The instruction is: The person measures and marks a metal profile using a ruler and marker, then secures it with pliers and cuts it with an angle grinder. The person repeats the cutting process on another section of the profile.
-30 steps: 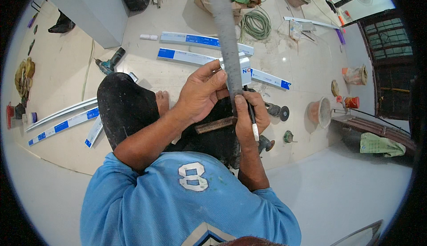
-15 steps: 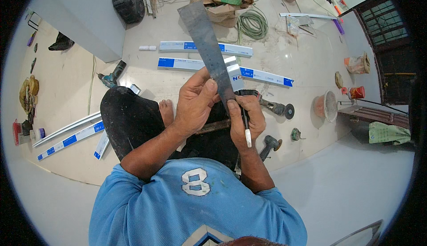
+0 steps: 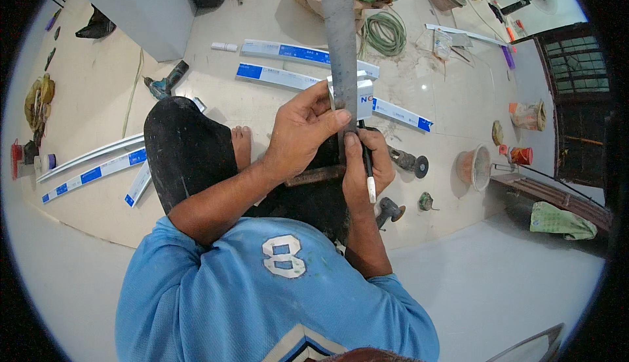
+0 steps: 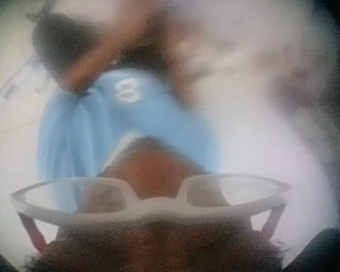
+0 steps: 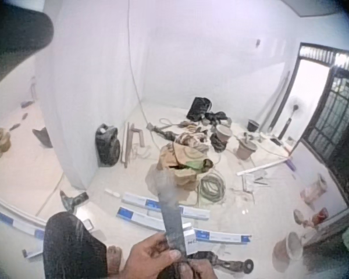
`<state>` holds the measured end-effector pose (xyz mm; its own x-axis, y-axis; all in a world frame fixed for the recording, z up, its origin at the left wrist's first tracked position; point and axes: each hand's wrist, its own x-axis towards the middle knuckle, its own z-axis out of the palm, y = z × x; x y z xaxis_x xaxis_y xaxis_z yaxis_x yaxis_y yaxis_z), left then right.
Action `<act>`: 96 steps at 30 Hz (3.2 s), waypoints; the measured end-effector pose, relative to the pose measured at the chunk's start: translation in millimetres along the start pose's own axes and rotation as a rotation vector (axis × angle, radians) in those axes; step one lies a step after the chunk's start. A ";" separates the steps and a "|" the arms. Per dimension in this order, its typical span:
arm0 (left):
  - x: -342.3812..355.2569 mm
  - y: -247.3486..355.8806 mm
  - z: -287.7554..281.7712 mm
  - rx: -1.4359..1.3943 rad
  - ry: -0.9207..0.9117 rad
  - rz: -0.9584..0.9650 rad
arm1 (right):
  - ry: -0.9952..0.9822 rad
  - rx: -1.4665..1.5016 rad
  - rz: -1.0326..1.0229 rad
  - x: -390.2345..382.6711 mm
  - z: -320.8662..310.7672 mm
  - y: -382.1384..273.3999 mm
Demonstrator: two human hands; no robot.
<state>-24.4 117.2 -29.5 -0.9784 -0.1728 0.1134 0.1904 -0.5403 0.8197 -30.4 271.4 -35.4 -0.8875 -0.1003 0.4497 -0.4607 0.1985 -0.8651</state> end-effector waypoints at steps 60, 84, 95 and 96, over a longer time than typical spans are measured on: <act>2.4 -0.9 1.3 -0.071 0.035 -0.015 | 0.011 -0.205 -0.522 40.4 -9.1 -24.2; 7.1 -4.5 0.3 -0.042 0.116 -0.029 | -0.113 -0.225 -0.388 13.2 -38.0 -18.8; 12.9 2.2 5.7 -0.072 0.136 -0.074 | -0.056 -0.196 0.065 -20.1 -5.6 5.9; 14.6 5.4 6.8 -0.081 0.135 -0.066 | -0.047 -0.154 0.129 -22.3 -6.3 6.7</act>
<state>-38.2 117.3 -19.7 -0.9703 -0.2411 -0.0204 0.1371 -0.6175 0.7745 -13.7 281.1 -49.8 -0.9398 -0.1088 0.3239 -0.3410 0.3589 -0.8689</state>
